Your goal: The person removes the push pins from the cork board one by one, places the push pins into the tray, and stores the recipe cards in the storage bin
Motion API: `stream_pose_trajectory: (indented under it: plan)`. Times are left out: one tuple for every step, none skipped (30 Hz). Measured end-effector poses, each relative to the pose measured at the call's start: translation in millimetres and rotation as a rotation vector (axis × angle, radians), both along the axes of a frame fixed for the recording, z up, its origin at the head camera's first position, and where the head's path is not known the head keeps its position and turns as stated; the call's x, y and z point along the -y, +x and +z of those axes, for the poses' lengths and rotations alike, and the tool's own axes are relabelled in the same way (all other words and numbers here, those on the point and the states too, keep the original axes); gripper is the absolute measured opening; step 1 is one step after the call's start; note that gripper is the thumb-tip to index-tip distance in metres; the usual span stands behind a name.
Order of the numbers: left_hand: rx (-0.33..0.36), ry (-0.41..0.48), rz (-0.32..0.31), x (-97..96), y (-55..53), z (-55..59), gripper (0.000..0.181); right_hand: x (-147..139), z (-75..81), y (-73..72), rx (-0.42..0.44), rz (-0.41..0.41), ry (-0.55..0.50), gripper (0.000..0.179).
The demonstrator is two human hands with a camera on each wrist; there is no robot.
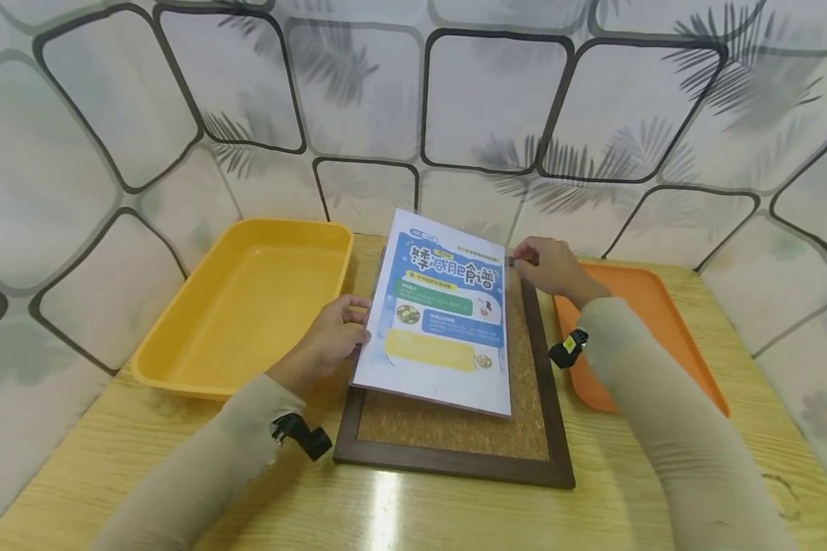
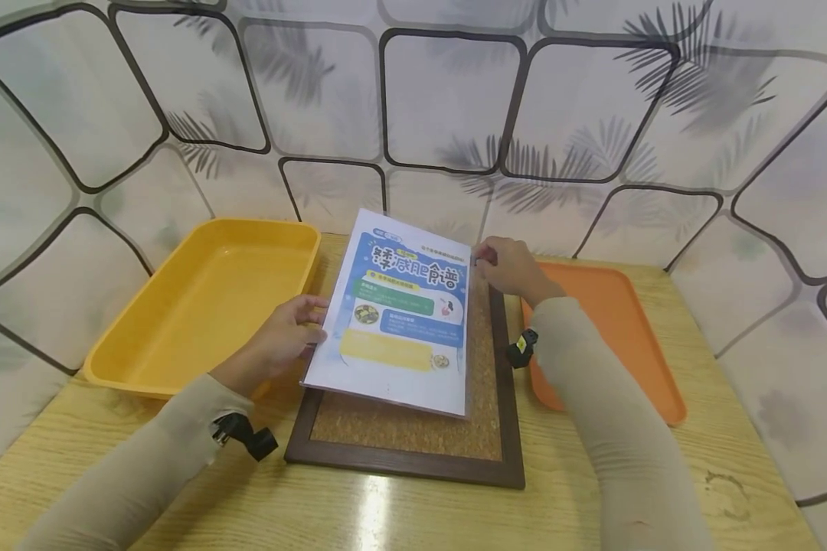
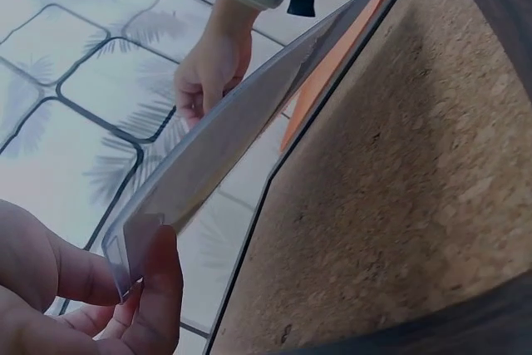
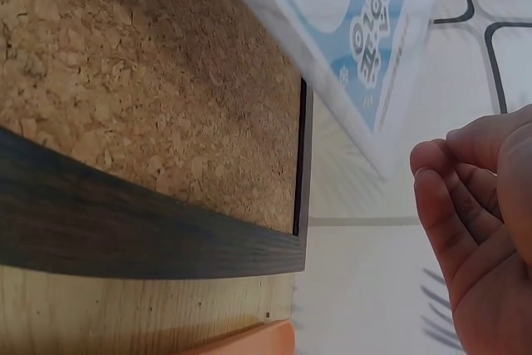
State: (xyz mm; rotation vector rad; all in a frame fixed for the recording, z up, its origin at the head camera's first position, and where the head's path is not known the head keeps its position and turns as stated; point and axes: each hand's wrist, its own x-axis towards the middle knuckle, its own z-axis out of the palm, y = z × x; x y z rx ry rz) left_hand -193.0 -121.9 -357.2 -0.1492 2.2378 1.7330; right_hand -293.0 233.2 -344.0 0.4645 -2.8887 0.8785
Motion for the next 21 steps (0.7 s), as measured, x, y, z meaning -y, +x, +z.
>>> stream_pose_trajectory:
  plan:
    - [-0.005,0.007,-0.001,1.1,-0.4,1.5,0.047,-1,0.3,0.1,-0.006,0.000,-0.007,0.020]
    - [-0.012,0.013,-0.004,2.6,-0.9,2.8,0.048,-3,0.4,0.1,-0.010,0.000,-0.014,0.020]
    - [-0.013,0.016,-0.002,3.8,-1.1,4.4,0.048,-5,0.7,0.3,-0.014,0.002,-0.020,0.020]
    - [-0.015,0.020,-0.001,5.1,-1.4,5.9,0.048,-7,0.7,0.6,-0.013,0.004,-0.026,0.019]
    - [-0.012,0.027,0.001,6.6,-1.4,7.3,0.048,-9,0.3,0.5,-0.013,0.005,-0.027,0.019]
    - [-0.011,0.034,0.003,8.3,-1.6,8.5,0.048,-10,0.5,1.2,-0.011,0.010,-0.029,0.019]
    - [-0.011,0.038,0.006,9.9,-2.0,9.5,0.048,-12,1.0,1.8,-0.006,0.013,-0.032,0.019]
    - [-0.012,0.039,0.009,11.8,-2.4,10.2,0.048,-14,1.1,2.3,-0.003,0.020,-0.032,0.019]
    - [-0.010,0.044,0.012,13.7,-2.7,10.7,0.048,-15,1.3,3.2,0.000,0.025,-0.032,0.019]
    - [-0.011,0.050,0.013,15.9,-3.4,11.0,0.047,-17,1.4,3.9,0.005,0.026,-0.032,0.019]
    - [-0.009,0.054,0.014,18.0,-3.8,11.6,0.047,-18,1.5,4.7,0.006,0.029,-0.031,0.020]
    - [-0.011,0.059,0.014,20.1,-4.4,12.1,0.047,-20,1.6,5.6,0.007,0.031,-0.032,0.021]
    - [-0.013,0.061,0.012,22.4,-5.1,12.4,0.047,-21,1.7,6.3,0.005,0.031,-0.030,0.021]
    - [-0.013,0.065,0.012,24.5,-5.5,12.9,0.048,-22,1.5,6.8,0.002,0.030,-0.027,0.020]
    - [-0.010,0.067,0.014,26.5,-5.9,13.7,0.048,-23,1.3,7.4,0.000,0.026,-0.023,0.020]
    - [-0.009,0.066,0.017,28.6,-6.3,14.4,0.048,-24,1.3,7.7,-0.004,0.024,-0.019,0.020]
    - [-0.009,0.063,0.017,30.5,-6.4,15.2,0.048,-25,1.3,8.1,-0.009,0.025,-0.016,0.020]
    - [-0.011,0.061,0.017,32.4,-6.6,15.4,0.049,-26,1.5,8.5,-0.013,0.024,-0.012,0.020]
    - [-0.011,0.055,0.020,34.3,-6.8,16.0,0.049,-27,1.3,8.7,-0.018,0.022,-0.008,0.019]
    - [-0.010,0.050,0.022,36.0,-6.9,16.6,0.049,-28,1.0,8.9,-0.021,0.020,-0.005,0.019]
    - [-0.010,0.044,0.023,37.8,-7.0,17.3,0.049,-29,1.1,9.5,-0.020,0.020,-0.004,0.018]
